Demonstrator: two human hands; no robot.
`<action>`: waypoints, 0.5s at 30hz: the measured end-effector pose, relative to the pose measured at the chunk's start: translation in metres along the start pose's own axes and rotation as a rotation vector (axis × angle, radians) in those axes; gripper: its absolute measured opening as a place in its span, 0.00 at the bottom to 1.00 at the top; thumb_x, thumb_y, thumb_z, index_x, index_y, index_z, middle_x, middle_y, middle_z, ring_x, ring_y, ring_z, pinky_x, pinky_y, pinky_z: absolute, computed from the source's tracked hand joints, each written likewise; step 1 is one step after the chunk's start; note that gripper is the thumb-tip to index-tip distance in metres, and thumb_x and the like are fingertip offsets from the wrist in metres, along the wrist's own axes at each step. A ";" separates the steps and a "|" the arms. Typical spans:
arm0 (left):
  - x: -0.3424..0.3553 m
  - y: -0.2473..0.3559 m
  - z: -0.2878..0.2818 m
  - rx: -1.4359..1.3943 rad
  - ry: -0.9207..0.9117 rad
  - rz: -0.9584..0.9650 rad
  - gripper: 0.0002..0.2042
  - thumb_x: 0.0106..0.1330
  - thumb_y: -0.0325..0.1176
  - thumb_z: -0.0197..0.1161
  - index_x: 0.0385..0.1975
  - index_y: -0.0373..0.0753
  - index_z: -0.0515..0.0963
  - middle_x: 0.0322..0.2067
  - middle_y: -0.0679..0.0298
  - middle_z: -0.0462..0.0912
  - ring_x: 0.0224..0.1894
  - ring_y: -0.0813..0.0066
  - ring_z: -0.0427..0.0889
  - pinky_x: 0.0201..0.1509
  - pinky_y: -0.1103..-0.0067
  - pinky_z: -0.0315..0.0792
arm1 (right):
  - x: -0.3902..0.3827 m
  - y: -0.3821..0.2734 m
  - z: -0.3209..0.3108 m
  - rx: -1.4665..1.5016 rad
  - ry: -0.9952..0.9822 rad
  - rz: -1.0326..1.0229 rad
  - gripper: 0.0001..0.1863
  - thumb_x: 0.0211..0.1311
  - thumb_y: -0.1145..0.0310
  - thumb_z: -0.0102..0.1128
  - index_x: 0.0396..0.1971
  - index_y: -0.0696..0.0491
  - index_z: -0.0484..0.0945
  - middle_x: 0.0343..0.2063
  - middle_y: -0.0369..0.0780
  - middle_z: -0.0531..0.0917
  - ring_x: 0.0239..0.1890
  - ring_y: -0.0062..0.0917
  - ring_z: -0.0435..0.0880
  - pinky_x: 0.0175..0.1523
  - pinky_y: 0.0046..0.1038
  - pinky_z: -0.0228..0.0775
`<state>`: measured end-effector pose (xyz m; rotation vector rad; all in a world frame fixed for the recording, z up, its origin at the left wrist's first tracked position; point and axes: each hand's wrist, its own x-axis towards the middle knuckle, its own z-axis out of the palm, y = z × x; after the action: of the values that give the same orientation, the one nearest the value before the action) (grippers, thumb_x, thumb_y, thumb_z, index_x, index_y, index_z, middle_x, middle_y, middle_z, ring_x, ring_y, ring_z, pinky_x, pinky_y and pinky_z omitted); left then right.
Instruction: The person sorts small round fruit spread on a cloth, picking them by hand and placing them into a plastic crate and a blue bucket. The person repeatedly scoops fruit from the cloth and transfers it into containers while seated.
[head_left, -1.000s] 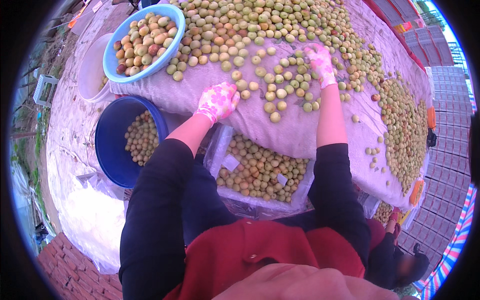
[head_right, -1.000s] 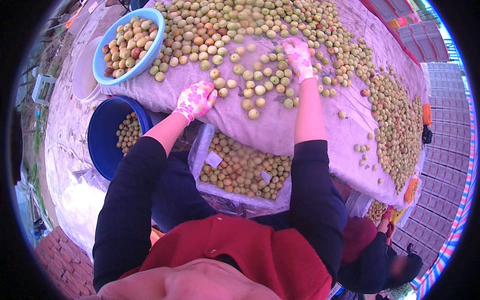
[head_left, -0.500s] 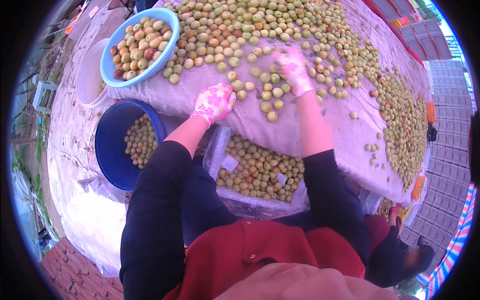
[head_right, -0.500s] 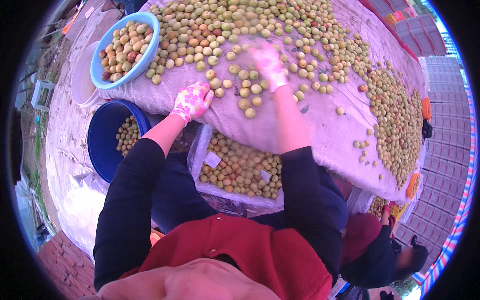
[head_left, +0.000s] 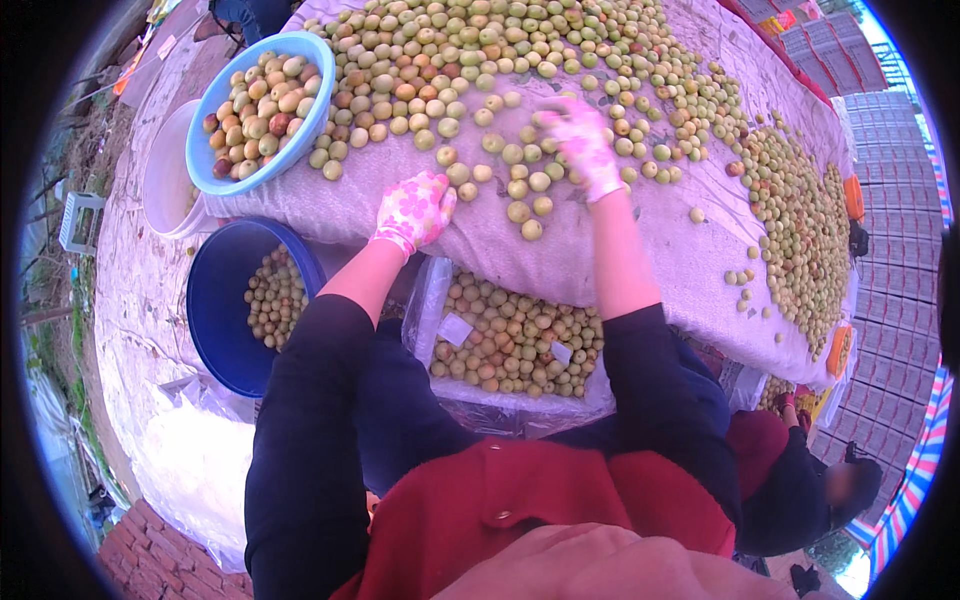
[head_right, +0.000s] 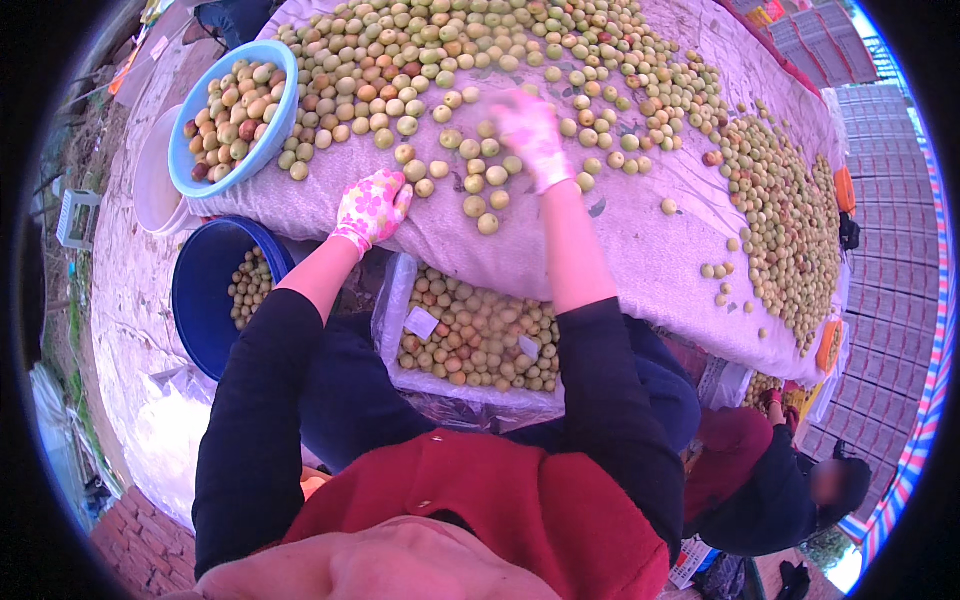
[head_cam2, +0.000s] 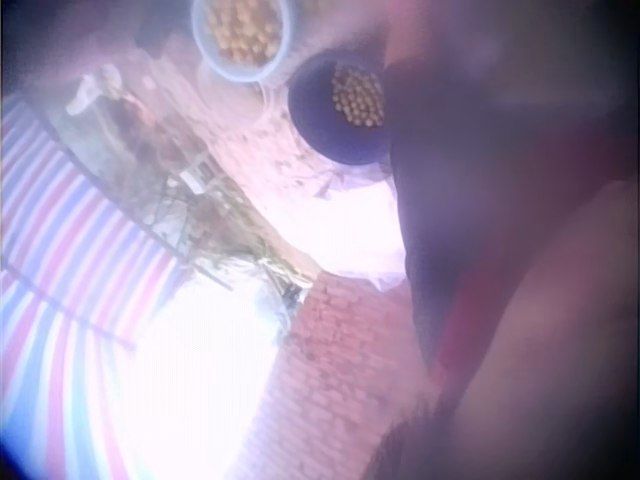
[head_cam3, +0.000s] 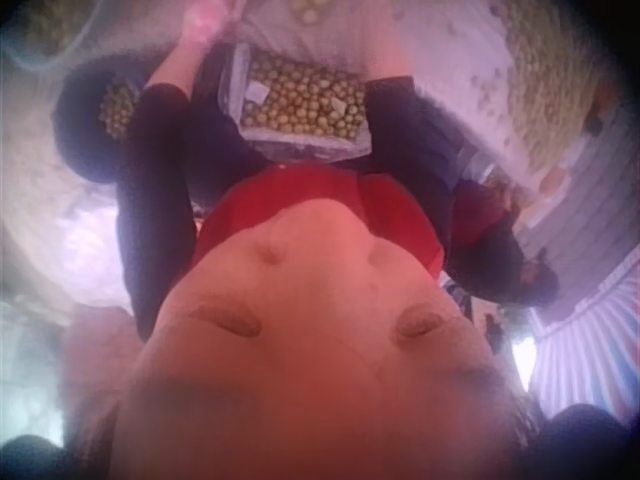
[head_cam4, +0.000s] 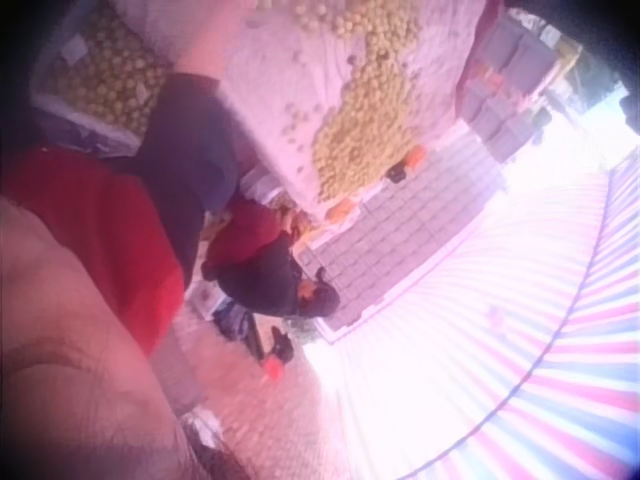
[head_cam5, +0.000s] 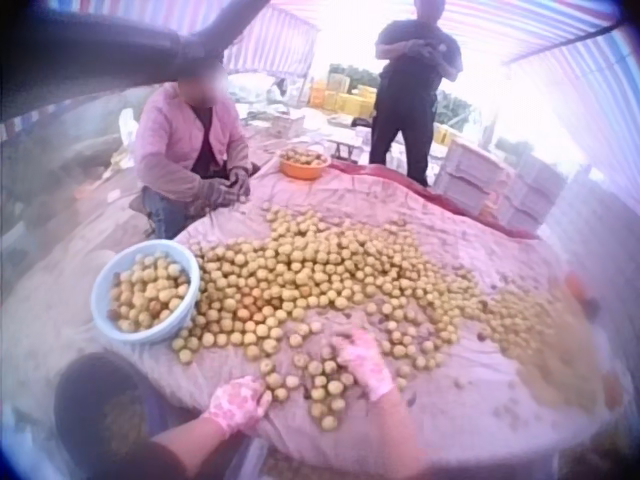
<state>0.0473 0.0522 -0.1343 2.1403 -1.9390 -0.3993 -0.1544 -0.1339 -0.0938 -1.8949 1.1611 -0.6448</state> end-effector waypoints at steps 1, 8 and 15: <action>0.000 0.001 -0.001 -0.006 -0.003 -0.002 0.14 0.68 0.43 0.53 0.36 0.40 0.79 0.37 0.54 0.82 0.41 0.54 0.83 0.46 0.61 0.76 | 0.004 0.017 -0.015 0.007 0.092 0.001 0.16 0.59 0.65 0.63 0.46 0.55 0.83 0.42 0.44 0.85 0.46 0.33 0.85 0.53 0.32 0.75; 0.000 0.002 0.000 0.020 -0.003 -0.016 0.14 0.68 0.43 0.53 0.36 0.40 0.79 0.37 0.54 0.82 0.41 0.54 0.83 0.46 0.60 0.76 | 0.044 0.074 -0.040 -0.628 -0.057 0.077 0.23 0.59 0.53 0.62 0.51 0.49 0.80 0.49 0.48 0.82 0.54 0.41 0.79 0.58 0.41 0.70; 0.001 0.001 -0.001 0.001 -0.011 -0.012 0.14 0.68 0.43 0.52 0.36 0.40 0.79 0.37 0.54 0.82 0.42 0.54 0.83 0.46 0.61 0.76 | 0.034 0.077 -0.051 -0.428 -0.112 0.071 0.22 0.59 0.52 0.61 0.49 0.49 0.79 0.50 0.47 0.80 0.54 0.43 0.79 0.56 0.42 0.70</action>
<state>0.0465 0.0515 -0.1331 2.1557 -1.9344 -0.4134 -0.2147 -0.2029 -0.1301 -2.1977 1.3654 -0.2580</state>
